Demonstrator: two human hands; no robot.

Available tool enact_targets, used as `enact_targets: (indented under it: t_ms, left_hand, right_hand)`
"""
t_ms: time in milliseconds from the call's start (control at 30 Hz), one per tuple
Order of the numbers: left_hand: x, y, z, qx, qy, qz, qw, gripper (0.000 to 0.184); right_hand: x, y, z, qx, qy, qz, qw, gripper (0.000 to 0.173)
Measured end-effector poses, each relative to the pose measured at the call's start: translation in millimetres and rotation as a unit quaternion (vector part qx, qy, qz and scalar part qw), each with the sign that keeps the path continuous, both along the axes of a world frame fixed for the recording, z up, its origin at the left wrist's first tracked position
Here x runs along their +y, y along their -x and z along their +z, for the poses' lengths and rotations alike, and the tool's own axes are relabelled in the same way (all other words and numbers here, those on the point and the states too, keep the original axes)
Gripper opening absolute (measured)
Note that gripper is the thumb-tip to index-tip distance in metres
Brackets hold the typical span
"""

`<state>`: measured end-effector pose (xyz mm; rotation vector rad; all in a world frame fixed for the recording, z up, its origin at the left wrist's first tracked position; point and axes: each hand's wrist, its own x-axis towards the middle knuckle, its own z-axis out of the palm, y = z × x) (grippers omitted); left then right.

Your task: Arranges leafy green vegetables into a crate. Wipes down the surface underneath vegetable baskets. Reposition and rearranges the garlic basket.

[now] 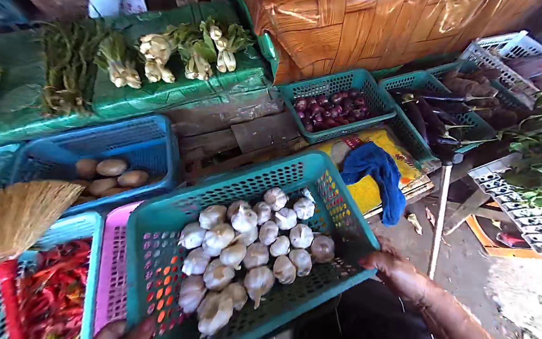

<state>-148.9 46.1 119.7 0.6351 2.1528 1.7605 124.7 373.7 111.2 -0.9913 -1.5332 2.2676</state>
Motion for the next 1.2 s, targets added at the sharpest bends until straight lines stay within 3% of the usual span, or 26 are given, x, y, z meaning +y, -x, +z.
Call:
enact_targets:
  t_ms: [167, 333, 433, 700, 800, 867, 933, 967, 1033, 1100, 1200]
  left_hand:
    - [23, -19, 9, -0.022, 0.038, 0.117, 0.992, 0.019]
    - [14, -22, -6, -0.048, -0.025, 0.037, 0.998, 0.048]
    - [6, -28, -8, -0.03, -0.038, 0.013, 0.999, 0.049]
    - [4, -37, -17, 0.01, -0.087, 0.009, 0.996, 0.051]
    - [4, -36, -19, 0.018, -0.096, 0.004, 0.995, 0.049]
    - [3, -34, -20, 0.021, -0.1, -0.002, 0.995, 0.048]
    - [3, -33, -20, 0.026, -0.098, -0.01, 0.995, 0.049]
    - [2, -32, -21, 0.031, -0.095, -0.016, 0.995, 0.05]
    - [2, -31, -22, 0.047, -0.094, -0.029, 0.994, 0.051]
    - [3, -31, -22, 0.058, -0.087, -0.032, 0.994, 0.051]
    - [4, -33, -25, 0.072, -0.077, -0.04, 0.994, 0.05]
  right_hand:
    - [-6, 6, -1, -0.022, 0.016, -0.053, 0.998, 0.047]
    - [-15, -3, -6, -0.006, 0.05, -0.098, 0.994, 0.055]
    - [-24, -11, -11, 0.023, 0.057, -0.114, 0.992, 0.061]
    - [-28, -20, -19, 0.072, 0.086, -0.124, 0.986, 0.054]
    - [-26, -24, -21, 0.052, 0.028, -0.094, 0.994, 0.049]
    - [-24, -24, -17, 0.006, -0.114, -0.075, 0.991, 0.053]
    - [-18, -23, -8, -0.058, -0.337, -0.07, 0.937, 0.069]
    - [-13, -22, -3, -0.086, -0.456, -0.066, 0.883, 0.069]
    - [-1, -11, 7, -0.081, -0.646, -0.06, 0.757, 0.049]
    - [7, 11, 19, -0.065, -0.737, -0.013, 0.673, 0.032]
    - [16, 53, 21, -0.106, -0.797, 0.101, 0.586, 0.032]
